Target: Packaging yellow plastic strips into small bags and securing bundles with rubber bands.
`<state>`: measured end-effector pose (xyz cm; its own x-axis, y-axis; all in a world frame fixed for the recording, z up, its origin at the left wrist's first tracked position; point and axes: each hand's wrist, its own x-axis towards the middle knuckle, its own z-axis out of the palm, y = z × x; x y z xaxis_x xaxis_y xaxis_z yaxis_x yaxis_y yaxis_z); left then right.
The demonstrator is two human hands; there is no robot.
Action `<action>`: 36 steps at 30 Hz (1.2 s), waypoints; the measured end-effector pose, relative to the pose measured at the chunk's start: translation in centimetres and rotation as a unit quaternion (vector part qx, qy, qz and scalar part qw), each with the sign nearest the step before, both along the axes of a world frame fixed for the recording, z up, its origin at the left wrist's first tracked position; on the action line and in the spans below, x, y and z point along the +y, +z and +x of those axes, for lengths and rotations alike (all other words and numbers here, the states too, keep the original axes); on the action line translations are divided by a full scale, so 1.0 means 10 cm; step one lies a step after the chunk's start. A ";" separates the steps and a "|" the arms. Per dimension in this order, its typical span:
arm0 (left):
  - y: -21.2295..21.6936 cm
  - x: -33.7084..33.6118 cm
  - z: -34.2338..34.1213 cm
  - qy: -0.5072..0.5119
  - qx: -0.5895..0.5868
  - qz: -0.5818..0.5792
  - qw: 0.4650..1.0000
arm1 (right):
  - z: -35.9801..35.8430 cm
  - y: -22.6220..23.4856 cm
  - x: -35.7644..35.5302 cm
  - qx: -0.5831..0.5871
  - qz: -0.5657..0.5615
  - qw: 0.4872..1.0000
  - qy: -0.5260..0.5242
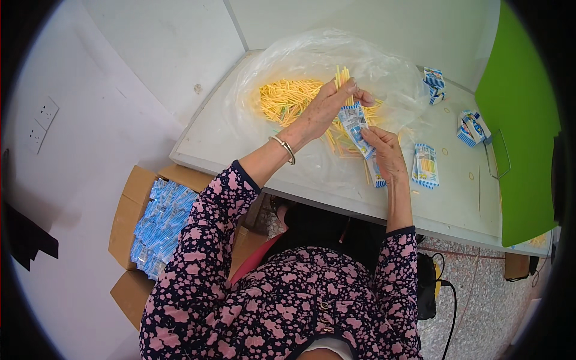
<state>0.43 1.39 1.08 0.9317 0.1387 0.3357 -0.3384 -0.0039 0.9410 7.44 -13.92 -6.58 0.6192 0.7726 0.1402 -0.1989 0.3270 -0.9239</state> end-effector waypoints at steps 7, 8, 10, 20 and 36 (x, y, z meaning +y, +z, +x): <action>-0.10 0.07 -0.02 0.001 0.068 0.030 0.997 | 0.00 -0.04 0.02 -0.003 0.016 0.999 -0.032; -0.12 0.10 -0.02 0.001 0.068 0.030 0.997 | -0.01 -0.03 0.02 -0.003 0.017 0.999 -0.031; -0.11 0.14 -0.03 0.022 0.021 0.062 0.998 | -0.02 0.00 0.02 0.001 0.018 0.999 -0.040; 0.02 0.19 0.01 0.062 0.040 0.293 0.953 | 0.01 0.04 0.09 -0.066 0.017 0.996 -0.051; 0.05 0.14 0.07 -0.042 0.057 0.218 0.973 | 0.04 0.21 -0.05 -0.081 -0.044 0.996 0.001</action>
